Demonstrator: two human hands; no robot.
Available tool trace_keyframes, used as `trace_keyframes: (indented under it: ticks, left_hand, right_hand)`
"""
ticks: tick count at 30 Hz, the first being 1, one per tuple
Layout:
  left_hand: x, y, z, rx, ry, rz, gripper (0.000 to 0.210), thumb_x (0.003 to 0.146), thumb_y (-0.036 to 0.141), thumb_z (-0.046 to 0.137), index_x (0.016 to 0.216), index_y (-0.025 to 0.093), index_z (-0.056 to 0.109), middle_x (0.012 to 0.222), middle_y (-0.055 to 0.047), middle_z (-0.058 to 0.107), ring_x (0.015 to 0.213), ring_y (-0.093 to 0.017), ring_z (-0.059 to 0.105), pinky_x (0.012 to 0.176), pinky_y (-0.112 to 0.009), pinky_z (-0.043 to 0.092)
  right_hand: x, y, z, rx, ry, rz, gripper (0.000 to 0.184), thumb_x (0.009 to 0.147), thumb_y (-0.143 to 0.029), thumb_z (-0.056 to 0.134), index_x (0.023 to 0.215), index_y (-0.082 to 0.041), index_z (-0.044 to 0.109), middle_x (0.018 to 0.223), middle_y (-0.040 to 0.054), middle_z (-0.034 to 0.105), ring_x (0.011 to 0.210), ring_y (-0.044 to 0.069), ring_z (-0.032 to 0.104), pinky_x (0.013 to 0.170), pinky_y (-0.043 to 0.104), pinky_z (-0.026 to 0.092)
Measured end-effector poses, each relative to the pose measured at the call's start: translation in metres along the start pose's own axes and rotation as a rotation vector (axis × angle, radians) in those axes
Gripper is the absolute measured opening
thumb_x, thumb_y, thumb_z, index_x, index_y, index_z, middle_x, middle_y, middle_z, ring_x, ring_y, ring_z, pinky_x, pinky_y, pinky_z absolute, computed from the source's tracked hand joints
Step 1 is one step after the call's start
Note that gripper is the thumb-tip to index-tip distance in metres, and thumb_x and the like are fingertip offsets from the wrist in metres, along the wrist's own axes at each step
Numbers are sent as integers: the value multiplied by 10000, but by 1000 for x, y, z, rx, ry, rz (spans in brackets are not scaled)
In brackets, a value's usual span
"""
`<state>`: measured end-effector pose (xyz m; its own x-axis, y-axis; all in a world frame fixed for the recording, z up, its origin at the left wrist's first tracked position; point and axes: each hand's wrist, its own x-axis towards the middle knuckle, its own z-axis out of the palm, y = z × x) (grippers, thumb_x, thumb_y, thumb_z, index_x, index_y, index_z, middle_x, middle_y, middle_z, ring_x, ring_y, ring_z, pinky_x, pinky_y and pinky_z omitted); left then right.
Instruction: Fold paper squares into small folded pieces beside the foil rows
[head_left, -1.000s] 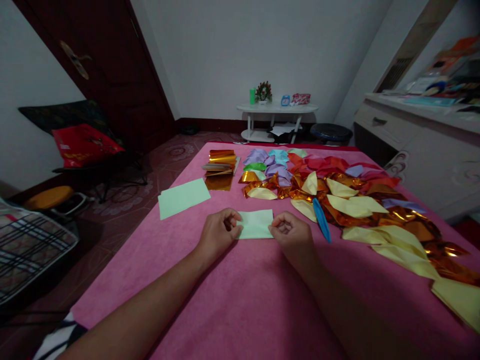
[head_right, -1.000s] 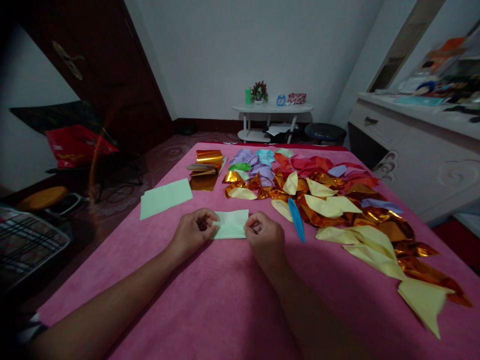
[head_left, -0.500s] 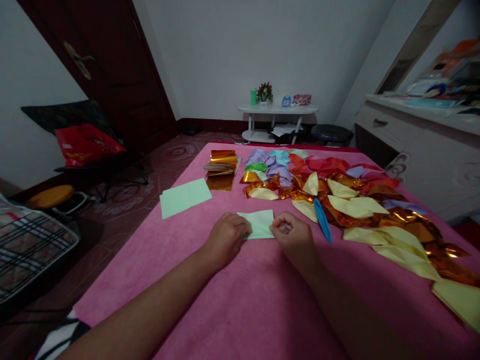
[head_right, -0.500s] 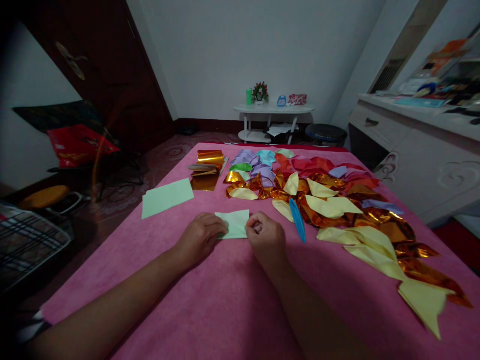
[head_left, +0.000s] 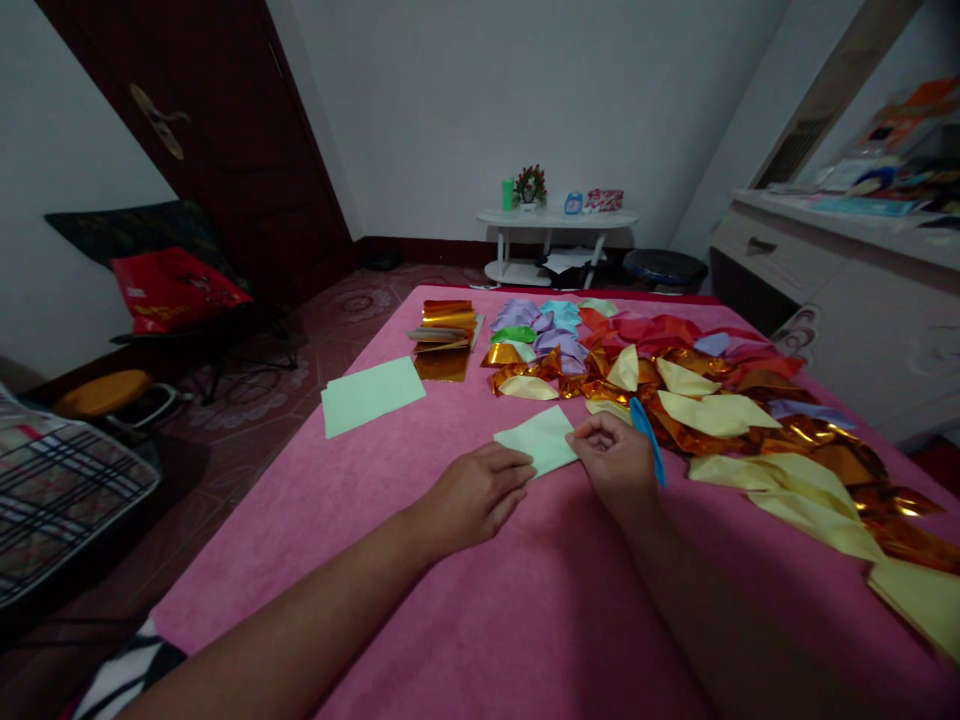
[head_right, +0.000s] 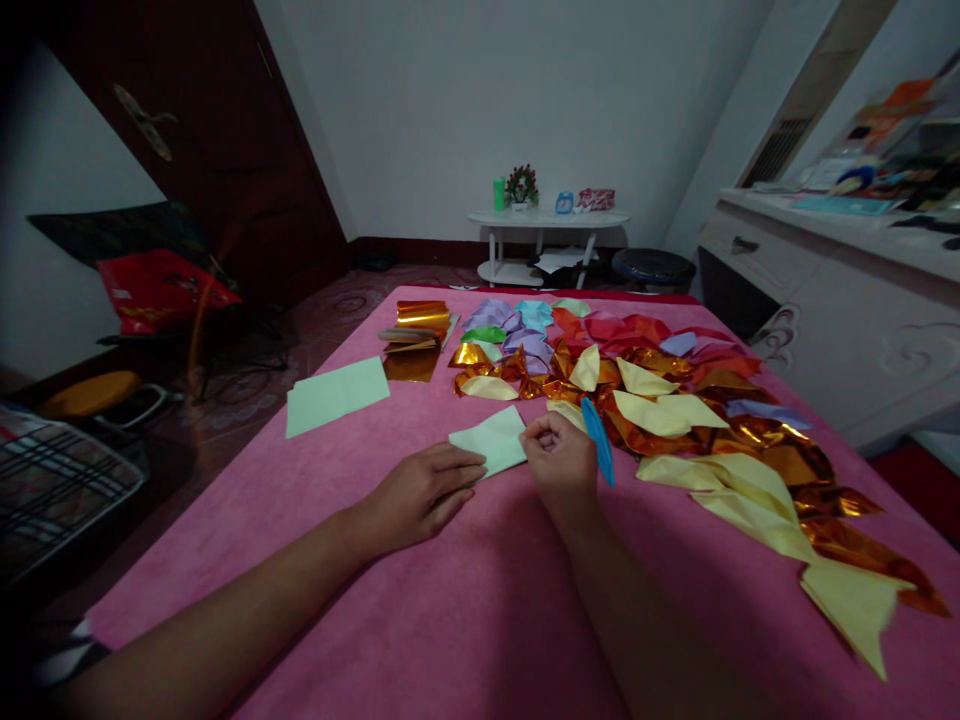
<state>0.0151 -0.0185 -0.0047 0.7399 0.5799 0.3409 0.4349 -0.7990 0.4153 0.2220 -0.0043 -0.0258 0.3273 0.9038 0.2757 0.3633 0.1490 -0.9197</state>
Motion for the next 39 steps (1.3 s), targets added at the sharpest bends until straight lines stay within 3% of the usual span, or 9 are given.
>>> trace_keyframes:
  ticks: [6, 11, 14, 18, 20, 23, 26, 34, 39]
  left_hand:
    - [0, 3, -2, 33, -21, 5, 321, 890, 189, 451, 1167, 174, 612, 1179, -97, 632, 1031, -220, 569, 884, -369, 483]
    - [-1, 3, 1, 56, -12, -1, 331, 891, 176, 435, 1174, 178, 607, 1195, -103, 623, 1015, -225, 575, 873, -382, 488]
    - [-1, 4, 3, 76, -16, -15, 330, 895, 181, 429, 1174, 172, 606, 1189, -108, 618, 1014, -223, 571, 872, -369, 488]
    - [1, 5, 1, 85, -24, -32, 317, 899, 191, 423, 1145, 160, 621, 1113, -106, 634, 995, -215, 575, 863, -341, 485]
    - [1, 5, 0, 73, -29, -30, 303, 885, 181, 440, 1118, 162, 632, 1090, -95, 636, 983, -208, 580, 856, -324, 484]
    - [0, 4, 0, 46, -32, -23, 268, 862, 157, 463, 1048, 170, 655, 1067, -76, 639, 969, -195, 586, 857, -304, 481]
    - [-1, 2, 2, 34, -22, -29, 261, 870, 163, 455, 1035, 167, 656, 1047, -71, 643, 962, -188, 589, 856, -298, 480]
    - [-1, 4, 5, 47, -1, -56, 259, 884, 179, 453, 1055, 185, 649, 1036, -63, 647, 951, -182, 591, 849, -304, 487]
    - [0, 4, 6, 65, 2, -61, 250, 890, 184, 446, 1033, 198, 650, 1012, -62, 651, 933, -183, 592, 832, -308, 491]
  right_hand:
    - [2, 2, -4, -288, -69, -93, 42, 684, -235, 591, 646, -216, 586, 564, -28, 581, 504, 141, 527, 507, 263, 411]
    - [0, -10, -7, -628, -97, -416, 104, 726, -128, 576, 714, -210, 638, 794, 55, 615, 844, 238, 551, 755, 354, 432]
    - [-4, -13, -5, -726, -128, -512, 188, 774, -89, 536, 703, -205, 665, 844, 79, 620, 860, 246, 530, 777, 366, 423]
    - [-24, -10, 7, -743, -279, -538, 298, 792, -44, 439, 826, -183, 700, 911, 84, 674, 854, 228, 584, 794, 356, 474]
    - [-41, -9, 14, -718, -317, -556, 384, 796, -34, 389, 1004, -159, 687, 1100, 105, 669, 1015, 233, 591, 901, 360, 473]
    - [-62, -12, 18, -757, -376, -545, 498, 785, -14, 337, 1227, -22, 566, 1303, 184, 556, 1241, 258, 480, 1031, 403, 407]
    - [-63, -17, 5, -781, -518, -530, 500, 834, -150, 435, 1313, -20, 487, 1391, 183, 468, 1305, 284, 410, 1050, 442, 396]
    - [-44, -16, -20, -972, -437, -472, 610, 867, -354, 523, 1343, 18, 440, 1437, 253, 354, 1337, 358, 335, 1085, 545, 281]
    - [-61, -23, -21, -884, -656, -599, 661, 839, -362, 559, 1390, -39, 388, 1489, 182, 296, 1378, 291, 274, 1100, 479, 292]
